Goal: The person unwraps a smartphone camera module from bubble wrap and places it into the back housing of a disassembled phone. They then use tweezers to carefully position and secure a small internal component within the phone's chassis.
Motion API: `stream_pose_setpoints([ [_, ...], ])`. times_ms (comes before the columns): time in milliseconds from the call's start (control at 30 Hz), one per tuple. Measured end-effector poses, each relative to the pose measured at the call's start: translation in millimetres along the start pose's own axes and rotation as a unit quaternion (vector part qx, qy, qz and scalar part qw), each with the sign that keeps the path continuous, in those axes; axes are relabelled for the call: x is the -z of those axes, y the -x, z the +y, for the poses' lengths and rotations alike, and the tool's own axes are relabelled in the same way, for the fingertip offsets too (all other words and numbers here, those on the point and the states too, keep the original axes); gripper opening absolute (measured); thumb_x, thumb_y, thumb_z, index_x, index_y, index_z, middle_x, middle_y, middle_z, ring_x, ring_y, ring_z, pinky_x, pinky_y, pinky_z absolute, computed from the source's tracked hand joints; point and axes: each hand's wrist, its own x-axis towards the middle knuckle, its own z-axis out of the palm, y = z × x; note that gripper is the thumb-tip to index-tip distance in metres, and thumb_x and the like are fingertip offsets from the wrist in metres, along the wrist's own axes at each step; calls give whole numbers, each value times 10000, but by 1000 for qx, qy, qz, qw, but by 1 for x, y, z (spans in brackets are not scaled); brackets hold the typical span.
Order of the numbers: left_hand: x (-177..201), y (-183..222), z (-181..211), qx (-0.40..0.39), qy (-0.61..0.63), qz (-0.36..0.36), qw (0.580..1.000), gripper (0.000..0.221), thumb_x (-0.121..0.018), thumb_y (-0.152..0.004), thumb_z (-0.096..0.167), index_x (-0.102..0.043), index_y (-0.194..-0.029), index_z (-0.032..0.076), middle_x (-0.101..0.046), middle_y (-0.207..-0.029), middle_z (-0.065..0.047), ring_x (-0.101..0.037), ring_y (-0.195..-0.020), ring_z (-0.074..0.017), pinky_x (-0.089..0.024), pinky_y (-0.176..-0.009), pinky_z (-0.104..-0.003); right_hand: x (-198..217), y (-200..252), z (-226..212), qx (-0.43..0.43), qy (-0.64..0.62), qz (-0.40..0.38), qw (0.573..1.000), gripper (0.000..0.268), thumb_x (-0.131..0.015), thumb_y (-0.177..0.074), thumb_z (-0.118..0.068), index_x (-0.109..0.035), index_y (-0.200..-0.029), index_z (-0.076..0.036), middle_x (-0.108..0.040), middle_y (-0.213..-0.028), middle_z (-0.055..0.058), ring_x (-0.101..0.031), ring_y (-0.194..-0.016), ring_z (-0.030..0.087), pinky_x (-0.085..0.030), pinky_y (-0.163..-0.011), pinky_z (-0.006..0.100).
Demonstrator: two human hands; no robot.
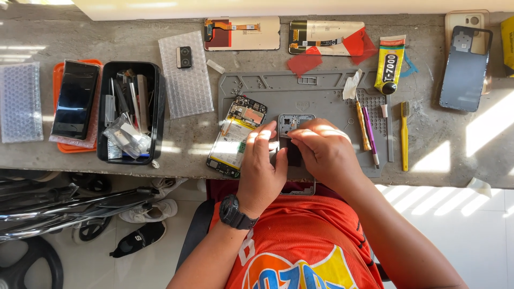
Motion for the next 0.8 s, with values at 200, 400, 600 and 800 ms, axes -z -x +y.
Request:
stream_pose_setpoints([
  [200, 0, 1, 3, -2, 6, 7, 1000, 612, -762, -1039, 13, -571, -1620, 13, -611, -1455, -202, -758, -1252, -419, -697, -969, -486, -1, -1, 1, 23, 31, -17, 999, 79, -802, -1099, -140, -849, -1040, -116, -774, -938, 78, -769, -877, 364, -626, -717, 475],
  [400, 10, -2, 14, -11, 17, 26, 999, 409, -729, -1113, 93, -666, -1513, 40, -642, -1311, -146, -775, -1087, -357, -700, -905, -412, 21, -12, -13, 3, -49, -21, 999, 67, -805, -1085, -88, -862, -1067, -119, -796, -891, 68, -770, -859, 374, -630, -704, 463],
  [600, 38, -12, 31, -55, 46, 37, 997, 128, -693, -1174, 140, -782, -1247, 85, -684, -1043, -46, -785, -921, -322, -675, -803, -406, 43, -25, -46, -51, -180, -74, 980, 151, -813, -1029, 3, -895, -1104, -100, -829, -889, 94, -720, -733, 318, -615, -591, 337],
  [800, 87, -7, 28, -4, 145, 50, 988, 185, -680, -1178, 196, -801, -1052, 136, -731, -907, 18, -791, -835, -291, -660, -732, -367, 30, -37, -63, -54, -235, -129, 962, 131, -808, -1041, 1, -884, -1129, -60, -857, -1001, 133, -734, -742, 246, -631, -590, 325],
])
